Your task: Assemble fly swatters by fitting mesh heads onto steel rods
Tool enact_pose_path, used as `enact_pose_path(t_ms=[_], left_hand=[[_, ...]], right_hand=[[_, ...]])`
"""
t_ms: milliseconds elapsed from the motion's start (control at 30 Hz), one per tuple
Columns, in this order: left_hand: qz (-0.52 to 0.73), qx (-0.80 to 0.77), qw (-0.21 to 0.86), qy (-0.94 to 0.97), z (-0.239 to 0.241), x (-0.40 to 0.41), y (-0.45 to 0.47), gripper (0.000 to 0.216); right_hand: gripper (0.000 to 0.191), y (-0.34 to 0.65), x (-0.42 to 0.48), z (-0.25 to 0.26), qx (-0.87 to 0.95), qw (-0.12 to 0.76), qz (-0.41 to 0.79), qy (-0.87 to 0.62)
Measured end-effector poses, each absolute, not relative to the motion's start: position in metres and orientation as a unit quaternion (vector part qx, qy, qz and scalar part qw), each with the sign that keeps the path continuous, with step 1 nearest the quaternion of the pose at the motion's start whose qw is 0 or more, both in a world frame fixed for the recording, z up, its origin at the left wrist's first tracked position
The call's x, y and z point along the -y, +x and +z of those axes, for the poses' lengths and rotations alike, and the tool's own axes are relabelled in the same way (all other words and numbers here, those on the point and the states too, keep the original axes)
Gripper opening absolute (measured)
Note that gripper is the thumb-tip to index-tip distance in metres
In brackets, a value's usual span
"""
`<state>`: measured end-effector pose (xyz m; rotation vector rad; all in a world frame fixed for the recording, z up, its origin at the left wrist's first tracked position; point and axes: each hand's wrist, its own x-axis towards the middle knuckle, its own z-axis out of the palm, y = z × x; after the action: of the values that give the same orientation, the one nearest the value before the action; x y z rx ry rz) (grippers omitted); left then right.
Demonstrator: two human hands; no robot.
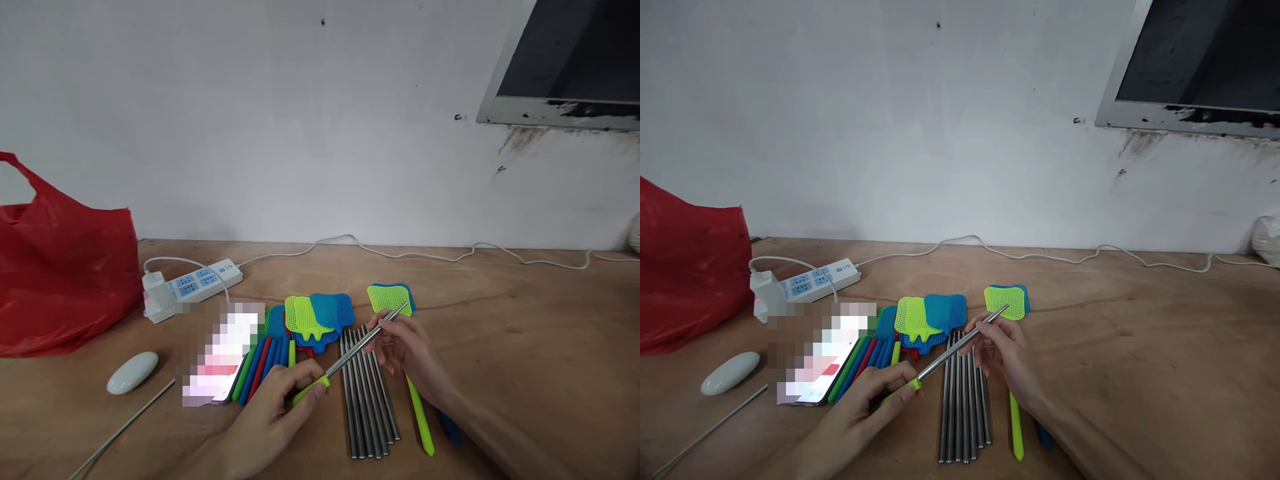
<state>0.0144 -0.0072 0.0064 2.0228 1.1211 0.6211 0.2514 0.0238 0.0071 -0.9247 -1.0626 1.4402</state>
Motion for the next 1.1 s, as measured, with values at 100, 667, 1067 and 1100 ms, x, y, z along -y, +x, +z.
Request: enact_pose_path(t_ms=[100,667,1067,1100], left_hand=[[0.24,-0.44,0.367,0.783,0.006,0.008,0.015,0.038],[0.241,-0.45,0.361,0.781,0.004,0.005,0.013,0.038],[0.231,-0.45,0.374,0.777,0.004,0.005,0.014,0.037],[0.229,-0.451,0.374,0.777,0.004,0.005,0.014,0.037]], right_hand=[[0.03,0.252,-0.023,0.007,0.452,0.534,0.598,-0.391],[0.028,0.253,-0.022,0.008,0.46,0.544,0.584,-0.389],[0.028,0.253,-0.022,-0.003,0.517,0.469,0.62,-0.358],[0.029,0.251,-0.021,-0.004,0.52,0.458,0.626,-0.358]])
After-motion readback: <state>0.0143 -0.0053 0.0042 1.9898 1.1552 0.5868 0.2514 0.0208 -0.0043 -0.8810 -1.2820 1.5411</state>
